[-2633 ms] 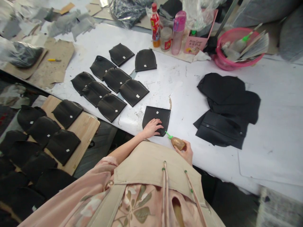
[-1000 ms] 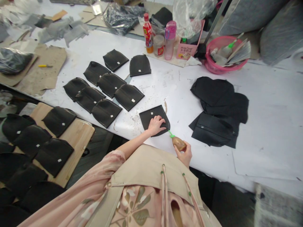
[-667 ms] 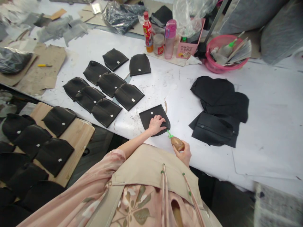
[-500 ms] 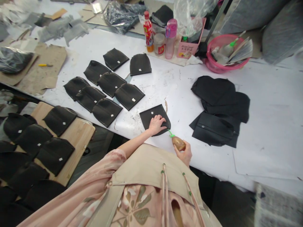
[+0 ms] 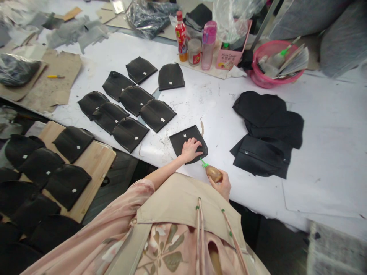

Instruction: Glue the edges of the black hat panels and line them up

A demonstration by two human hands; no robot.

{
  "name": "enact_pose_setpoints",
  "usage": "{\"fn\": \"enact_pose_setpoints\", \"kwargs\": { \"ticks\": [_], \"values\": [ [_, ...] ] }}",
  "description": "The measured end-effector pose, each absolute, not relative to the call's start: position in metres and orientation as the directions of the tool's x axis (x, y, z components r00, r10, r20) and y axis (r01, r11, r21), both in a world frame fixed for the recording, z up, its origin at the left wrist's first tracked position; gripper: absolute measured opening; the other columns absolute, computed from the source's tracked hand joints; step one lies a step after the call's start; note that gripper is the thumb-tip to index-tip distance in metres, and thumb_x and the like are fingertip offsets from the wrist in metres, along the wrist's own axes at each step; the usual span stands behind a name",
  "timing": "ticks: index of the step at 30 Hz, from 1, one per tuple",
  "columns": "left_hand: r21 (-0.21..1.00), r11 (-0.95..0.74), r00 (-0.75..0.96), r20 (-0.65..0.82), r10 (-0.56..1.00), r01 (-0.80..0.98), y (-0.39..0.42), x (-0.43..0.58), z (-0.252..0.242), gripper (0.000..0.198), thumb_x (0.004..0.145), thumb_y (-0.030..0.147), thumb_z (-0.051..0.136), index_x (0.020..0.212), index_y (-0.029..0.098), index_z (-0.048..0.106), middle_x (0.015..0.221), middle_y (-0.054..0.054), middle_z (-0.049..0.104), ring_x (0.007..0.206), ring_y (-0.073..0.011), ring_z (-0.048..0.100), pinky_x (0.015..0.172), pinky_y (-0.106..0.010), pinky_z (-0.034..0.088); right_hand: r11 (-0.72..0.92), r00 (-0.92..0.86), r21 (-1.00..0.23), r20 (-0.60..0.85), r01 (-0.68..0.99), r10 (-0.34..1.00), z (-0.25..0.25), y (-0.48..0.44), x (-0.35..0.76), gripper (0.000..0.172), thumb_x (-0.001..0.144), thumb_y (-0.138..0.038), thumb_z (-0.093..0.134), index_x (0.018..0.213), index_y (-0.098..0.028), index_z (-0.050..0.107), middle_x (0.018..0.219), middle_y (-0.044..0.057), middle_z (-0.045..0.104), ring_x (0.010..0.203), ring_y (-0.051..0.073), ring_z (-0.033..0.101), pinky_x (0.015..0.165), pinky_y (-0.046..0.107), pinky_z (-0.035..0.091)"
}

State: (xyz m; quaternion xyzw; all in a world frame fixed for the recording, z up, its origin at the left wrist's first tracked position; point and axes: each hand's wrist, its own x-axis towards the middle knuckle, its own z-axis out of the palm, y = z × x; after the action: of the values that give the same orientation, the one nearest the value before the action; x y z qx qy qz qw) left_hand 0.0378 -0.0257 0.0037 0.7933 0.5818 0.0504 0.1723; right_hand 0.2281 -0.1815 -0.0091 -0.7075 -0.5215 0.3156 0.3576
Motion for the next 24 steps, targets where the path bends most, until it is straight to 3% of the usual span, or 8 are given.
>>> {"fn": "enact_pose_setpoints", "kwargs": {
  "ticks": [5, 8, 14, 24],
  "values": [
    [0.450, -0.376, 0.504, -0.207, 0.839, 0.810, -0.015, 0.014, 0.007, 0.053, 0.074, 0.043, 0.074, 0.120, 0.025, 0.056, 0.125, -0.008, 0.047, 0.114, -0.0264, 0.047, 0.092, -0.040, 0.046, -0.216, 0.279, -0.836, -0.078, 0.504, 0.957, -0.007, -0.181, 0.228, 0.056, 0.072, -0.053, 0.067, 0.115, -0.019, 0.056, 0.104, 0.007, 0.064, 0.079, 0.019, 0.058, 0.076, 0.034, 0.051],
    [0.499, -0.451, 0.597, -0.180, 0.782, 0.740, -0.015, 0.000, 0.007, 0.059, 0.074, 0.034, 0.075, 0.128, 0.024, 0.053, 0.134, -0.009, 0.045, 0.122, -0.0248, 0.045, 0.099, -0.037, 0.044, -0.216, 0.274, -0.838, -0.083, 0.502, 0.958, -0.006, -0.181, 0.228, 0.056, 0.072, -0.053, 0.067, 0.115, -0.019, 0.056, 0.103, 0.008, 0.064, 0.079, 0.019, 0.058, 0.075, 0.035, 0.051],
    [0.415, -0.438, 0.536, -0.156, 0.829, 0.798, -0.027, 0.004, 0.005, 0.061, 0.073, 0.027, 0.077, 0.128, 0.018, 0.053, 0.137, -0.011, 0.047, 0.125, -0.0272, 0.043, 0.102, -0.040, 0.042, -0.204, 0.218, -0.843, -0.105, 0.497, 0.970, -0.006, -0.184, 0.227, 0.053, 0.073, -0.051, 0.067, 0.114, -0.019, 0.056, 0.103, 0.006, 0.064, 0.078, 0.018, 0.058, 0.074, 0.033, 0.050],
    [0.428, -0.423, 0.522, -0.144, 0.841, 0.799, -0.027, 0.006, 0.004, 0.058, 0.074, 0.027, 0.076, 0.127, 0.021, 0.054, 0.136, -0.009, 0.048, 0.125, -0.0263, 0.044, 0.101, -0.040, 0.044, -0.180, 0.195, -0.841, -0.091, 0.511, 0.977, -0.006, -0.186, 0.224, 0.053, 0.073, -0.051, 0.067, 0.114, -0.019, 0.056, 0.103, 0.007, 0.064, 0.081, 0.020, 0.059, 0.076, 0.034, 0.051]
  ]
}}
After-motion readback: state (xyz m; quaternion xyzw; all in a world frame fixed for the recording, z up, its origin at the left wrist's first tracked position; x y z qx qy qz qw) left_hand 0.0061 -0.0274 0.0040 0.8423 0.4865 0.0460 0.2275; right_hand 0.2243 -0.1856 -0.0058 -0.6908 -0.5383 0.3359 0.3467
